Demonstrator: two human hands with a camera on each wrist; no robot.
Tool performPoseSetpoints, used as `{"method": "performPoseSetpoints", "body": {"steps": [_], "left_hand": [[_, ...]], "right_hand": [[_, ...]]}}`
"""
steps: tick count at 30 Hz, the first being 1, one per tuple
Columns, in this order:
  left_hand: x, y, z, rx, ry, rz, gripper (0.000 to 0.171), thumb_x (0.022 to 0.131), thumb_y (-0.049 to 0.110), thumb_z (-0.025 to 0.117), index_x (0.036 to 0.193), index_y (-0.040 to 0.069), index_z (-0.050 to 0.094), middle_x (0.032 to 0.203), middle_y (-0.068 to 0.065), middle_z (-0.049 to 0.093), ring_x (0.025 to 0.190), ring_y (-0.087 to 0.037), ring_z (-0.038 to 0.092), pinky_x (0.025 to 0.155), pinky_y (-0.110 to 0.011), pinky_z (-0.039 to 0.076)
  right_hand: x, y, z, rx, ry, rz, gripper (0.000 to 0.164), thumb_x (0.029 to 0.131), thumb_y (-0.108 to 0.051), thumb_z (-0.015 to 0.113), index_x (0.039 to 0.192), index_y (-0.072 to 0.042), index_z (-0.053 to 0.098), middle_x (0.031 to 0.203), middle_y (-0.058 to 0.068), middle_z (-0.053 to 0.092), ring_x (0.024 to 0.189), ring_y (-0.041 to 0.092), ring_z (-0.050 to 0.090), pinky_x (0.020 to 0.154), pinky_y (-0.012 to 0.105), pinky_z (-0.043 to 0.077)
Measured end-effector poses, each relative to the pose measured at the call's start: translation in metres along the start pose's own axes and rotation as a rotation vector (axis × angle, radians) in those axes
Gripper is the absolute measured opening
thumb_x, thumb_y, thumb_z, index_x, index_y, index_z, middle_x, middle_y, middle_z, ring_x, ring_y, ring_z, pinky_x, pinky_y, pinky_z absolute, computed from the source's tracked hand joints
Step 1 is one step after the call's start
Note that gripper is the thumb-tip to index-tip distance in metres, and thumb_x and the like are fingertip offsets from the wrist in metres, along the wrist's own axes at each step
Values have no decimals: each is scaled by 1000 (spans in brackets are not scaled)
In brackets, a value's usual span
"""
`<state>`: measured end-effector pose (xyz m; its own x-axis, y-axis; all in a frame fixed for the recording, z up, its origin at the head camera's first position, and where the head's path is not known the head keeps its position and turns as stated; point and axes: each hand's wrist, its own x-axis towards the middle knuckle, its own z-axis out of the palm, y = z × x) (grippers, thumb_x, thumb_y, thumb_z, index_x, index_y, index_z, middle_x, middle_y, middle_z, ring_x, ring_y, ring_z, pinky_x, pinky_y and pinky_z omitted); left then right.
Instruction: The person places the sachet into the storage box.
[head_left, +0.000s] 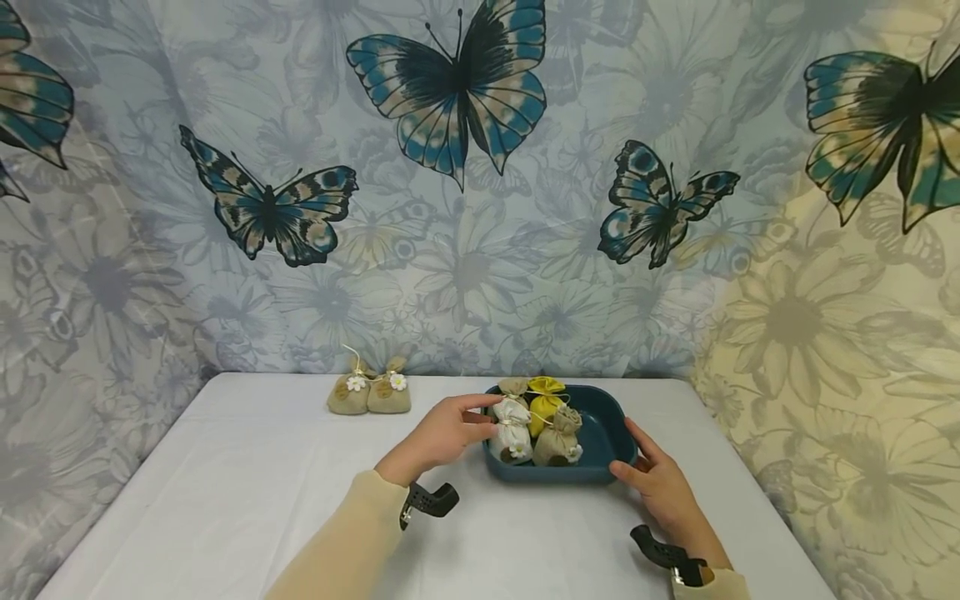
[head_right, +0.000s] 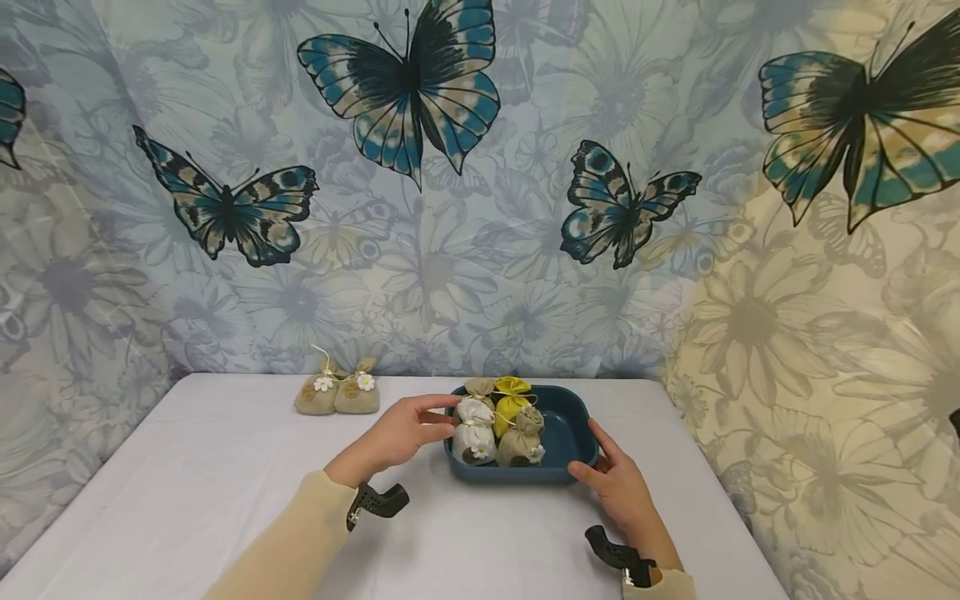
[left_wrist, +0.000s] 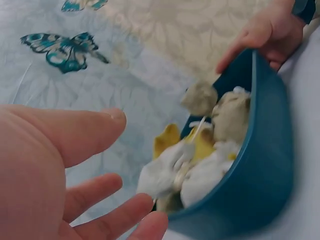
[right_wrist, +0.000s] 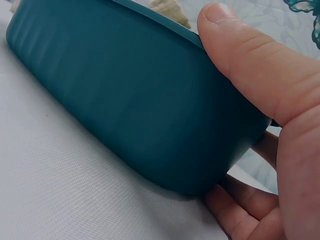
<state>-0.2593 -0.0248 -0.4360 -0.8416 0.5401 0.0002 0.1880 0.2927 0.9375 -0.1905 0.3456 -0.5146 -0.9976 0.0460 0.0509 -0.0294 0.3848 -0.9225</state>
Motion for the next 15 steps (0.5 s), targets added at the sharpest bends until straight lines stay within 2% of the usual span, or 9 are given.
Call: {"method": "performPoseSetpoints", "body": {"steps": [2,3,6,9,13,15], "left_hand": [[-5,-5,-11,-2,7,21,53,95,28,71,145,27,54,144,-4,52,122,-23,56,76,-38,49],[-7,-8,-17,9,9,48,55,95,27,71,147,27,53,149,-2,47,126,-24,53,85,-40,50],[-15,-18,-40,54,10,149,62,96,25,69,152,24,44,160,-2,29,140,-28,36,105,-49,39],[-23,-32,-66,119,29,224,71,95,25,70,157,19,35,164,-6,15,147,-31,19,109,-58,29],[-33,-50,-99,181,104,212,80,93,27,73,159,19,28,166,-6,6,149,-33,8,109,-63,24],[-37,-57,-113,206,147,177,83,91,27,74,159,20,28,166,-7,5,149,-34,5,109,-64,23]], "right_hand": [[0,0,1,16,0,-1,82,94,-22,72,160,-21,24,160,17,23,130,43,45,82,23,49],[0,1,2,26,-3,-2,82,94,-21,72,160,-20,24,160,18,23,130,43,45,82,23,49],[-1,0,3,46,-13,2,82,95,-21,72,161,-21,23,161,18,20,133,44,41,85,23,48],[-2,-1,3,43,-23,4,82,95,-21,71,161,-22,21,162,18,16,135,46,36,89,29,48],[-2,-1,1,34,-28,-1,83,96,-22,71,161,-22,20,162,18,14,136,47,34,93,34,47],[-1,0,0,34,-30,-4,83,96,-22,71,161,-22,20,162,19,14,136,47,34,92,33,47]]}}
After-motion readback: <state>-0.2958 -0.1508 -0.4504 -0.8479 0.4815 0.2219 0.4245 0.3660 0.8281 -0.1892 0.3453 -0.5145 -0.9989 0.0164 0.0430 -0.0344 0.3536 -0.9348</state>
